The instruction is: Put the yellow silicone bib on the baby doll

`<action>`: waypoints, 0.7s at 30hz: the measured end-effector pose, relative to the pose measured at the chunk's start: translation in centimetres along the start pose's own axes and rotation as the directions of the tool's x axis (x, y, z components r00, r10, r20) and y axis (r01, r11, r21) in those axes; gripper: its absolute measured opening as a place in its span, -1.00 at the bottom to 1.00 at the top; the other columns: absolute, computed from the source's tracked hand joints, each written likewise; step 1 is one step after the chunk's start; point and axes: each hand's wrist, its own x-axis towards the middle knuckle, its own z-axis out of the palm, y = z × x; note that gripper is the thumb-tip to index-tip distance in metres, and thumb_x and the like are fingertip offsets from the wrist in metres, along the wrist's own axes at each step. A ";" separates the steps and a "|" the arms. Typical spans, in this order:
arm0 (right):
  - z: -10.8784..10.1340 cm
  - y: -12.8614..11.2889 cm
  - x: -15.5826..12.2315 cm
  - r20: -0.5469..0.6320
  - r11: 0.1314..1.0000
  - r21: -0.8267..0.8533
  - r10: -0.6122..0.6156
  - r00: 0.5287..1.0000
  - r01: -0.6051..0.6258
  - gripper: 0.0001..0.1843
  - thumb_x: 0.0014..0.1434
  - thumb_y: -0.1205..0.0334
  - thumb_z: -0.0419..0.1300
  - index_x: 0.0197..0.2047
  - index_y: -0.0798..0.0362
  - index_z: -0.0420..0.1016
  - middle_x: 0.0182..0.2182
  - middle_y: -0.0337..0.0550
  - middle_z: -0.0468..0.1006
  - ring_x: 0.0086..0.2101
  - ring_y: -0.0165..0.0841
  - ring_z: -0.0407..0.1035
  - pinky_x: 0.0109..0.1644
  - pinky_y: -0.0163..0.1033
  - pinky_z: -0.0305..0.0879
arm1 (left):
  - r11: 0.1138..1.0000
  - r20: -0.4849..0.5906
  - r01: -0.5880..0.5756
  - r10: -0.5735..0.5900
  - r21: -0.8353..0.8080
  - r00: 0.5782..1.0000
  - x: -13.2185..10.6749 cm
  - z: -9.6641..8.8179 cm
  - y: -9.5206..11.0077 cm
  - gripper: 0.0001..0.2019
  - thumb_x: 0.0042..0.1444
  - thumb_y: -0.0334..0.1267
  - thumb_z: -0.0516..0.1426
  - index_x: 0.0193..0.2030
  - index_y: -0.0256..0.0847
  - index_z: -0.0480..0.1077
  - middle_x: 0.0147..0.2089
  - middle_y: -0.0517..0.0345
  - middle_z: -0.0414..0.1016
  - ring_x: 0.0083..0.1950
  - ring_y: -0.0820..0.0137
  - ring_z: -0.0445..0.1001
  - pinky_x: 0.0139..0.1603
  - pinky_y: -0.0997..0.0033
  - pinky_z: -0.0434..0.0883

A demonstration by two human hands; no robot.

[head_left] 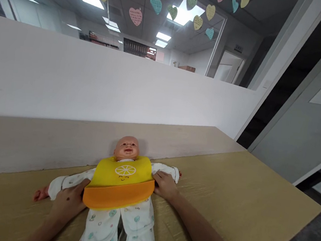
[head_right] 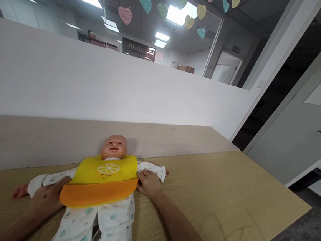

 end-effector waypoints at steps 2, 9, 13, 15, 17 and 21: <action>0.0 -0.2 0.0 0.002 0.997 0.057 0.042 0.999 -0.042 -0.81 0.15 0.31 0.12 -0.16 0.16 0.45 -0.21 -0.05 0.51 -0.19 -0.27 0.37 -0.20 -0.24 0.15 | 1.000 0.050 0.019 -0.019 0.006 0.999 0.0 -0.6 0.6 -0.74 0.05 -0.12 -0.01 -0.22 -0.13 0.41 -0.33 0.09 0.61 -0.26 0.14 0.56 -0.36 0.34 0.24; -0.2 -1.0 -0.2 -0.052 0.970 0.204 0.149 0.988 -0.135 -0.84 0.16 0.40 0.10 -0.20 0.16 0.47 -0.22 -0.05 0.51 -0.16 -0.27 0.38 -0.15 -0.25 0.19 | 0.999 0.008 -0.042 0.043 -0.031 0.999 -0.4 -2.0 2.2 -0.78 0.09 -0.21 -0.02 -0.27 -0.19 0.42 -0.23 0.02 0.60 -0.18 0.18 0.55 -0.31 0.37 0.28; -0.1 -1.3 -0.5 -0.087 0.952 0.285 0.142 0.986 -0.112 -0.77 0.12 0.45 0.11 -0.14 0.18 0.49 -0.17 -0.04 0.51 -0.08 -0.24 0.35 -0.02 -0.22 0.24 | 0.995 -0.027 -0.088 0.087 -0.038 0.996 -0.4 -2.0 2.4 -0.78 0.07 -0.26 -0.03 -0.36 -0.17 0.44 -0.23 0.04 0.61 -0.15 0.20 0.55 -0.25 0.37 0.33; 0.1 -1.3 -0.6 -0.103 0.945 0.319 0.105 0.989 -0.067 -0.72 0.09 0.46 0.12 -0.10 0.19 0.49 -0.13 -0.04 0.51 -0.05 -0.24 0.34 0.08 -0.20 0.22 | 0.994 0.000 -0.106 0.106 -0.030 0.994 -0.4 -2.0 2.6 -0.77 0.04 -0.29 -0.02 -0.38 -0.17 0.47 -0.23 0.04 0.61 -0.15 0.20 0.56 -0.22 0.35 0.37; 0.3 -1.3 -0.6 -0.112 0.941 0.337 0.061 0.992 -0.020 -0.67 0.08 0.45 0.12 -0.06 0.19 0.49 -0.10 -0.03 0.50 -0.03 -0.25 0.33 0.14 -0.18 0.20 | 0.995 0.024 -0.099 0.099 -0.016 0.995 -0.4 -1.9 2.8 -0.74 0.03 -0.32 -0.03 -0.35 -0.19 0.50 -0.20 -0.02 0.61 -0.14 0.16 0.56 -0.20 0.30 0.40; 0.6 -1.4 -0.4 -0.105 0.943 0.330 -0.007 0.994 0.042 -0.61 0.15 0.40 0.04 0.02 0.12 0.48 -0.04 -0.04 0.45 0.02 -0.27 0.28 0.17 -0.19 0.19 | 0.989 0.040 -0.139 0.142 -0.058 0.989 -0.3 -1.4 2.8 -0.68 0.04 -0.33 -0.03 -0.23 -0.25 0.54 -0.10 -0.10 0.59 -0.07 0.12 0.53 -0.09 0.20 0.43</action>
